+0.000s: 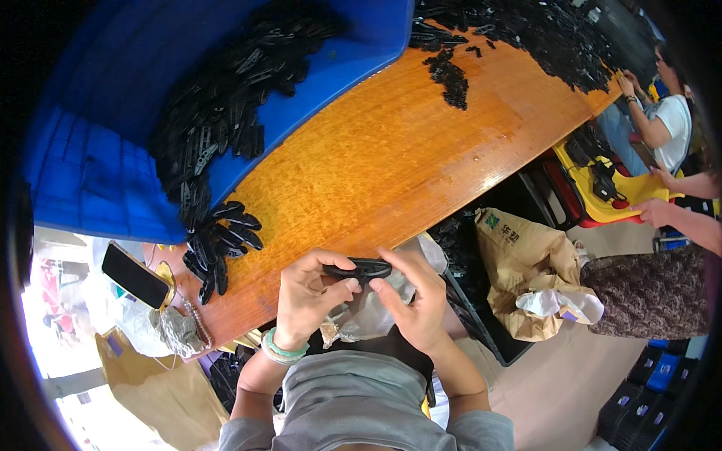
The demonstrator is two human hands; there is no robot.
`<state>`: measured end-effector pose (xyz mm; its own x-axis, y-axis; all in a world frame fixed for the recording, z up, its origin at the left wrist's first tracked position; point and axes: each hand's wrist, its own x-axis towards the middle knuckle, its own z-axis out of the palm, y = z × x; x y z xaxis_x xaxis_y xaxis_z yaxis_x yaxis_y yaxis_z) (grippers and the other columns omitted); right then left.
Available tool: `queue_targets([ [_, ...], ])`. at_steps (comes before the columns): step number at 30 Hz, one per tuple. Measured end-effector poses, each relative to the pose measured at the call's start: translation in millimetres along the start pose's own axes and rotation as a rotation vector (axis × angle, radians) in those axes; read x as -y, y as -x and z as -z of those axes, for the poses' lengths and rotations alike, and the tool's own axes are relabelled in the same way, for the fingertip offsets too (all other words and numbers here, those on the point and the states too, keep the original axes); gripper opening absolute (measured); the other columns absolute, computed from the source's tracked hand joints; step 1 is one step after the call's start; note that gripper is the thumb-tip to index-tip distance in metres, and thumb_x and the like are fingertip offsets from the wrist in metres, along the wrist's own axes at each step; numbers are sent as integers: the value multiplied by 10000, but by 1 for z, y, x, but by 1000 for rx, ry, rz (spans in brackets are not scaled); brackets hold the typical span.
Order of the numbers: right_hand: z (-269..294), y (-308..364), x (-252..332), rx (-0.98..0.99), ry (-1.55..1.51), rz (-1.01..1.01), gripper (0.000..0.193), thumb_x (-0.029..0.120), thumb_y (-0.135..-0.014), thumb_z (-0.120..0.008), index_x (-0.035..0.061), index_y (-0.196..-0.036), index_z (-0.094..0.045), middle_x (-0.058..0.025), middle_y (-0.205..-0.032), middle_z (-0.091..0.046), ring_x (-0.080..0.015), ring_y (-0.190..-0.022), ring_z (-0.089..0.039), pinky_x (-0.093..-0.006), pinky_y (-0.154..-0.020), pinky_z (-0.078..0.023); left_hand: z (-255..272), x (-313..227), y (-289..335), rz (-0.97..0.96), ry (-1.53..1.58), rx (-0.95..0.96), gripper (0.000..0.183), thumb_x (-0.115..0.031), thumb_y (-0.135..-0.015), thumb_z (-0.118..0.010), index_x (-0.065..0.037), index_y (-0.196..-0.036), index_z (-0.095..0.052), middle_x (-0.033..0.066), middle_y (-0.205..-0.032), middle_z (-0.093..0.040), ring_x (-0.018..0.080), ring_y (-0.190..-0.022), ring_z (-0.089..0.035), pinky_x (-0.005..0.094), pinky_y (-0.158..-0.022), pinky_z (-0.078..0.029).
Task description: The person takes black plastic base pieces from a blue bin and smaller black plastic components from the wooden table, assembling them together by hand one by one.
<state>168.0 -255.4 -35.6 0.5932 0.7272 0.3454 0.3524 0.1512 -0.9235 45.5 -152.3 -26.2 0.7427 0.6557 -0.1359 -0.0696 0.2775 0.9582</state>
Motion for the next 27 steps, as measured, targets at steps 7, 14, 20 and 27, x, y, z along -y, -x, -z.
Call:
queue_targets([
  [7,3,8,-12,90,-242,-363,226,-28,-734,-659,-53,-954,-611,-95,-750,-593,-120,-632,-576,-229,-577,-428,8,-7,5,-12,-243,82,280,9,-777,-651,39,-1045,-574,107,-929,-631,148,-827,-628,239,-693,-521],
  [14,6,13,-30,564,81,-335,265,84,-739,-695,-10,-973,-612,-95,-788,-624,-172,-676,-614,-271,-641,-469,123,-28,-30,-540,-1413,-429,220,38,-731,-560,13,-948,-589,158,-1059,-554,310,-924,-550,367,-772,-465],
  [20,4,-5,-32,574,51,-312,235,24,-740,-671,-15,-967,-628,-81,-760,-619,-147,-680,-596,-257,-639,-466,165,-39,-51,-306,-1796,-422,180,43,-666,-541,13,-838,-586,129,-867,-493,296,-883,-497,385,-733,-459],
  [27,37,-50,-49,292,140,-264,96,72,-792,-638,-5,-845,-659,-61,-672,-628,-75,-517,-528,-209,-473,-400,168,-37,-51,-560,-1588,-489,96,34,-664,-557,15,-752,-523,168,-929,-546,338,-872,-518,395,-772,-436],
])
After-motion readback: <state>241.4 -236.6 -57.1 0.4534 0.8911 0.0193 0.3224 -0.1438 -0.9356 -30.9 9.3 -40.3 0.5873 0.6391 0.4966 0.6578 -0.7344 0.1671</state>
